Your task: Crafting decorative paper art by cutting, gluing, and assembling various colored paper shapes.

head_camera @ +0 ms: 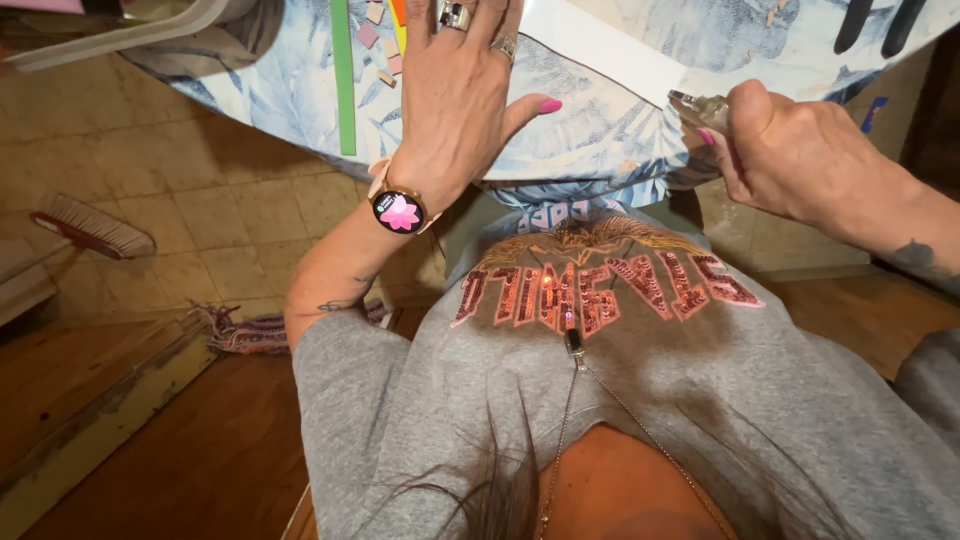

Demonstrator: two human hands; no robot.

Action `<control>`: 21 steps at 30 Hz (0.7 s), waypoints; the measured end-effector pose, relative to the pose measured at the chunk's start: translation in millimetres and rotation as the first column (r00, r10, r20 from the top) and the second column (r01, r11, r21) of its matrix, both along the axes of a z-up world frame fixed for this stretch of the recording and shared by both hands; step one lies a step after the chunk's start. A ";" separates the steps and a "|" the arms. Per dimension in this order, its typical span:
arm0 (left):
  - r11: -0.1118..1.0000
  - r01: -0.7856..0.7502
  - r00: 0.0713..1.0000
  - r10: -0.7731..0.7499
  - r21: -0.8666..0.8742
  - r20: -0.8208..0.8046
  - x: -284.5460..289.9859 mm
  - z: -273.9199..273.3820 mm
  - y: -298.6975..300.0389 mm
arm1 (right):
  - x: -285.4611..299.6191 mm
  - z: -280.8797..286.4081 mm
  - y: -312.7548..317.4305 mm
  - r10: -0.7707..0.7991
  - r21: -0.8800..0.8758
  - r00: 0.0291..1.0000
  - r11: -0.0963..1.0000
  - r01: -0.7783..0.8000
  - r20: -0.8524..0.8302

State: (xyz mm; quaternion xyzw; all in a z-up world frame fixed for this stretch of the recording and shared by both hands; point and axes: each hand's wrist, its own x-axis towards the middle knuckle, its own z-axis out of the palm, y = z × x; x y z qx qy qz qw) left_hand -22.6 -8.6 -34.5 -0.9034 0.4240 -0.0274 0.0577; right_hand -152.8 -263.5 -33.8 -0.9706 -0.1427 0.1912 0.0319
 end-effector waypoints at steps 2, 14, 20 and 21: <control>1.000 0.002 1.000 -0.002 0.001 0.009 0.5 -0.8 0.1 | -0.1 -1.9 -1.4 -0.001 0.002 1.000 1.000 0.001 -0.005; 0.997 0.068 0.998 -0.068 -0.034 0.006 8.4 5.7 5.8 | 0.4 -4.5 -3.7 -0.006 -0.045 1.000 0.999 0.005 -0.023; 0.996 0.087 0.996 -0.087 -0.026 -0.013 12.2 9.9 9.9 | 4.0 -2.2 -1.8 0.002 -0.064 0.999 0.998 -0.005 -0.052; 0.996 0.091 0.996 -0.091 -0.001 0.006 12.5 10.1 10.5 | 5.3 -0.8 -1.2 -0.012 -0.063 0.997 0.998 0.007 -0.074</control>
